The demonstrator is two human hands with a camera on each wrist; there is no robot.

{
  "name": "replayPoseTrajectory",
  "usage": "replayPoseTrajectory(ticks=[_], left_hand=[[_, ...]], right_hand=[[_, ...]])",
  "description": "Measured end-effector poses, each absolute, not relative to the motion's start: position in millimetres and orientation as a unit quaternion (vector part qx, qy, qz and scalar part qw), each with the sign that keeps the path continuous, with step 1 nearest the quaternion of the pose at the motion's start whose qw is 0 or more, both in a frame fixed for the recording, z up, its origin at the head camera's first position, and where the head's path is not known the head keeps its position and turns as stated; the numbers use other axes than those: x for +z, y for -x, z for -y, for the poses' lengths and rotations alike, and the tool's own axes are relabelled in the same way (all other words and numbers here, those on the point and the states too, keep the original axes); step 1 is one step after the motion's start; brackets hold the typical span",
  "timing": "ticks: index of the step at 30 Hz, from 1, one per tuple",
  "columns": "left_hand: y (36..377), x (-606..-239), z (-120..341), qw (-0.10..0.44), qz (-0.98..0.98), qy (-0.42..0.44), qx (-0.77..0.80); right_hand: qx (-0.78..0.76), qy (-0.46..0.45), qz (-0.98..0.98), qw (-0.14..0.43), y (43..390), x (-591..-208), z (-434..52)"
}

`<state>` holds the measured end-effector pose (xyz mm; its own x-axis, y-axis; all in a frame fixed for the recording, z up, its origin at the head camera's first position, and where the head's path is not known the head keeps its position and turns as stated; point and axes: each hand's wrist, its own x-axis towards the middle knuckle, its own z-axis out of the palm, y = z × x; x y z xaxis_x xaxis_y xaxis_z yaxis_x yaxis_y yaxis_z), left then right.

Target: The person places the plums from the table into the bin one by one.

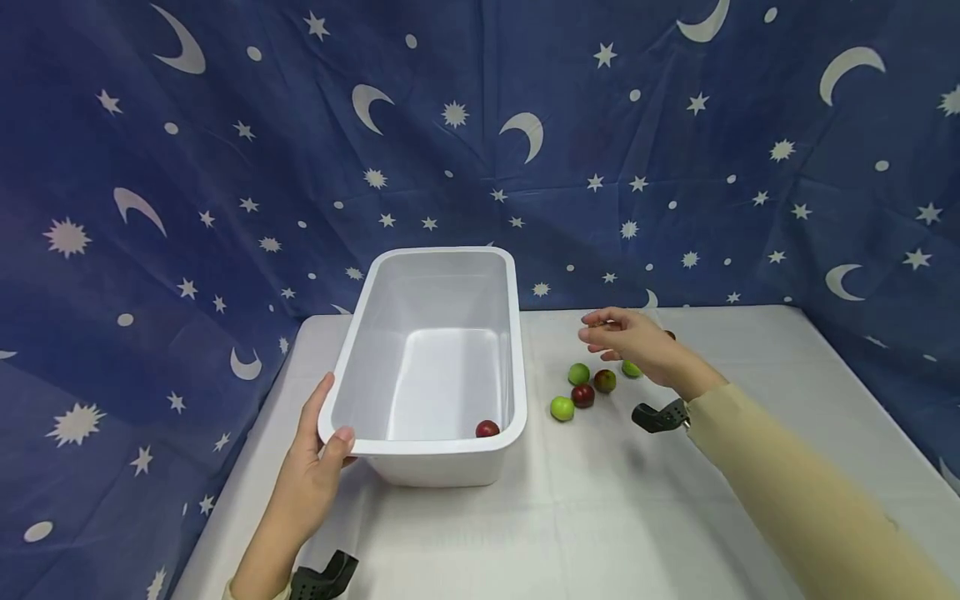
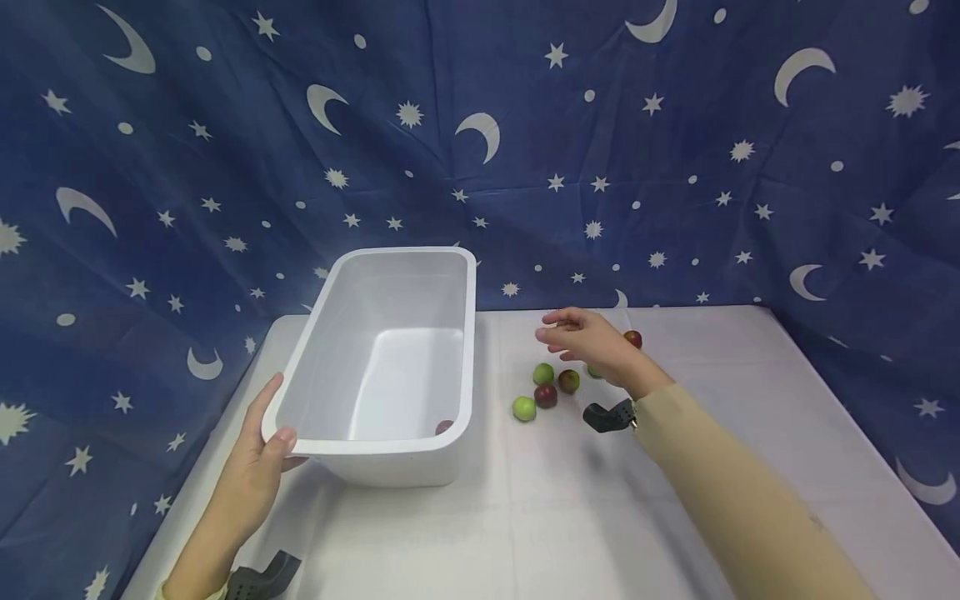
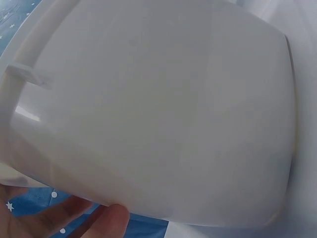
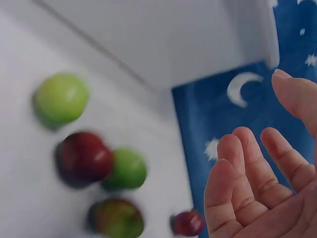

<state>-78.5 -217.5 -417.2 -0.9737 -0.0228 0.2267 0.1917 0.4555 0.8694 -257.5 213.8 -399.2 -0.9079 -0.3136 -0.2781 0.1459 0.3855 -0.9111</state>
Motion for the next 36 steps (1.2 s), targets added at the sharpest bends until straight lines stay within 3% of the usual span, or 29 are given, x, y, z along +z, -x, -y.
replayPoseTrajectory(ticks=[13, 36], left_hand=[[77.7, -417.7, 217.8, 0.104, 0.846, 0.043, -0.521], [78.7, -417.9, 218.2, 0.100, 0.837, 0.049, -0.536]], right_hand=[[-0.519, 0.017, -0.829, 0.207, 249.0, -444.0, -250.1], [-0.429, -0.002, -0.884, 0.187, 241.5, -476.8, -236.3]])
